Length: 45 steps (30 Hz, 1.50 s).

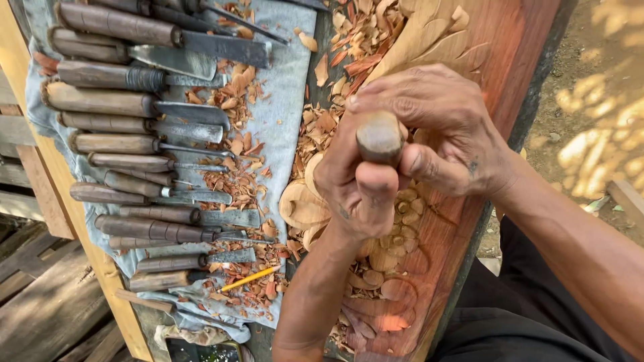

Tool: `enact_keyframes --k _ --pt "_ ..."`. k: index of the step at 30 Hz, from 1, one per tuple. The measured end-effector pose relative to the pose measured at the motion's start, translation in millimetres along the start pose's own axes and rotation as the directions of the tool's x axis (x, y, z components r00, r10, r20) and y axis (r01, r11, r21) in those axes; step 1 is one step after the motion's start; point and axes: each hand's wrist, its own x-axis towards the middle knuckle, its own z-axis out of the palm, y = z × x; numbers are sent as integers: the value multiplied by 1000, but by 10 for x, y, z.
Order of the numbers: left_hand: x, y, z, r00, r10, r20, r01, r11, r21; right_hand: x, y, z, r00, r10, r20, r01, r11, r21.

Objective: The person uses chisels and a hammer to carve an intricate floral pattern into a wooden panel.

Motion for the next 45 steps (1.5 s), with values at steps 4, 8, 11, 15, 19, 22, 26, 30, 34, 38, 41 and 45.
enact_keyframes --k 4,8,11,15,19,22,26,30,34,38,41,45 --pt "-30 -30 -10 994 2 111 -9 998 60 -3 -20 -77 1000 14 13 -15 997 82" --pt "71 86 56 972 -77 223 76 997 13 -138 66 -122 991 119 -57 -100 959 266" --pt "183 147 98 949 -60 309 61 998 9 -139 75 -131 961 175 -213 -88 927 364" --pt "188 67 129 916 -77 393 61 997 52 -279 193 -146 952 191 -241 -41 854 518" --pt "266 105 233 868 -193 457 127 977 173 -253 184 -212 930 244 -274 -33 800 599" --pt "278 162 194 843 -241 482 136 960 243 -248 192 -197 926 255 -277 -38 795 605" --pt "-371 -273 -310 747 -662 60 662 749 25 -171 236 -193 930 213 -298 -44 873 486" --pt "-73 -61 -161 772 -625 112 634 749 -192 -181 117 -214 947 208 -246 -99 914 392" --pt "236 52 21 954 -298 27 295 920 -258 -66 145 -205 945 150 -289 -23 916 400" --pt "175 68 157 971 -239 10 239 969 -58 -183 156 -153 948 186 -258 -63 904 422" --pt "141 45 150 987 -160 33 162 984 -67 -209 126 -145 947 210 -241 -86 893 441" --pt "145 95 104 982 -188 34 187 982 20 -186 111 -142 941 229 -250 -111 905 412"
